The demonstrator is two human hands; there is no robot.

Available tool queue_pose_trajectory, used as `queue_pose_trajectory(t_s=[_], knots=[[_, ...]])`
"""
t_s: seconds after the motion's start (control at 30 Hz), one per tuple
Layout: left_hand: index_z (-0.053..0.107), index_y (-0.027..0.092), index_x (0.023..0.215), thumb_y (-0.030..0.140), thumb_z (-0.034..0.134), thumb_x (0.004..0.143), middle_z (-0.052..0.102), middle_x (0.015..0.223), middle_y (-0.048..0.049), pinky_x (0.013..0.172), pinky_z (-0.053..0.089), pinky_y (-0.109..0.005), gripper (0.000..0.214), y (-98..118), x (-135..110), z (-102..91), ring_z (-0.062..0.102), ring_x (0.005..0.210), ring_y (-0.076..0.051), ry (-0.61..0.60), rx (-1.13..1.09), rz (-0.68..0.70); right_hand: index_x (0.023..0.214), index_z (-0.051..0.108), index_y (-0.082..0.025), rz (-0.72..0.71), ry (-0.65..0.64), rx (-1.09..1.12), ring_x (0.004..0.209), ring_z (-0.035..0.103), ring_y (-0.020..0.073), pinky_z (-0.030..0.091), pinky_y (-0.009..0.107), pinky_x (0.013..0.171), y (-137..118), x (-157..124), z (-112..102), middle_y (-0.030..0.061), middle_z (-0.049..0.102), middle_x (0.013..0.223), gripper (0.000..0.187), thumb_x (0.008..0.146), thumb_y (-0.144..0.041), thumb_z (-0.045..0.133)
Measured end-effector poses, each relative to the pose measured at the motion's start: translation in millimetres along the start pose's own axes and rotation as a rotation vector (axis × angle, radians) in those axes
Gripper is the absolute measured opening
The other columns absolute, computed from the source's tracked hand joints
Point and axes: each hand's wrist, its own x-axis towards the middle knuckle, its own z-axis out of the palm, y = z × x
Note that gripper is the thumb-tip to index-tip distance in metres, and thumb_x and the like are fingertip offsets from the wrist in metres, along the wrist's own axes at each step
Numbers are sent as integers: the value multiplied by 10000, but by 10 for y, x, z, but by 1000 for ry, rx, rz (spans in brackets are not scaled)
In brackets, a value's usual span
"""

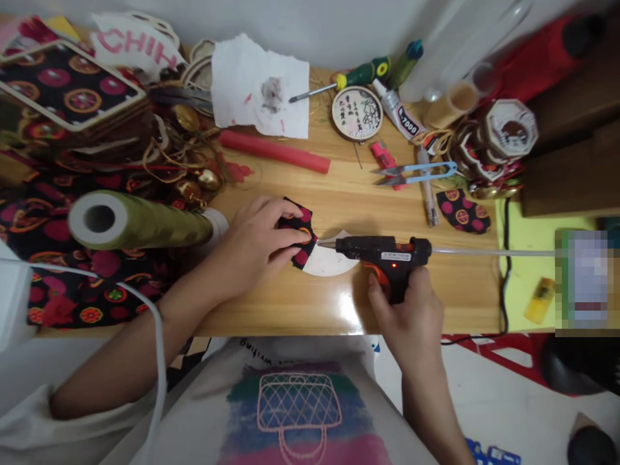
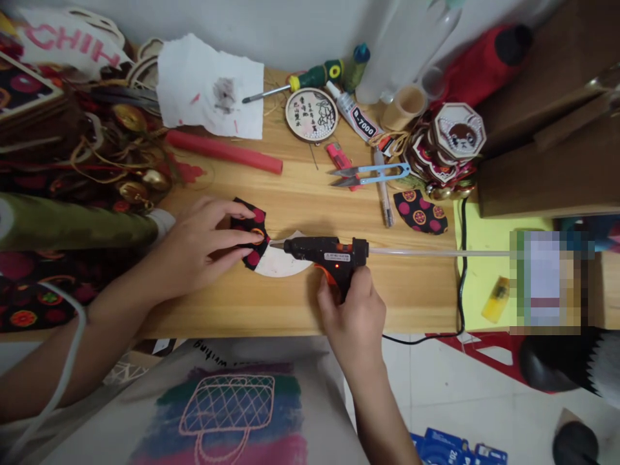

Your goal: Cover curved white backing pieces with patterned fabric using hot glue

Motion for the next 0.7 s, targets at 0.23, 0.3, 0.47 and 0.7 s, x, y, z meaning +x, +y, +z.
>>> queue_pose_trajectory(t_s=[0.23,0.3,0.47,0.7], knots=[[741,247,993,230,567,932,618,1174,-80,884,474,-446,186,19,5,-10,555,1070,-270,-3,-15,-21,778,338,-271,-55,-12,7,480,472,169,291,262,443,8,29,-17,-27,485,576,272,796,-457,534],[741,262,990,239,567,930,623,1177,-76,889,470,-455,185,27,7,-13,557,1069,-274,-8,-18,-38,782,334,-270,-62,-25,4,471,450,159,288,260,444,16,33,-28,-36,465,575,259,809,-446,523],[737,288,988,272,526,949,629,1185,-57,881,470,-455,215,44,17,-20,558,1075,-274,-22,-12,-60,813,354,-264,-107,-68,-10,457,414,143,285,262,444,55,32,-52,-48,442,582,222,833,-408,522],[741,287,994,279,587,925,636,1192,-63,906,468,-481,169,20,15,-12,559,1086,-281,-26,-49,-70,816,350,-266,-129,-58,-29,467,427,159,286,272,451,76,34,-67,-38,444,584,214,847,-403,512]])
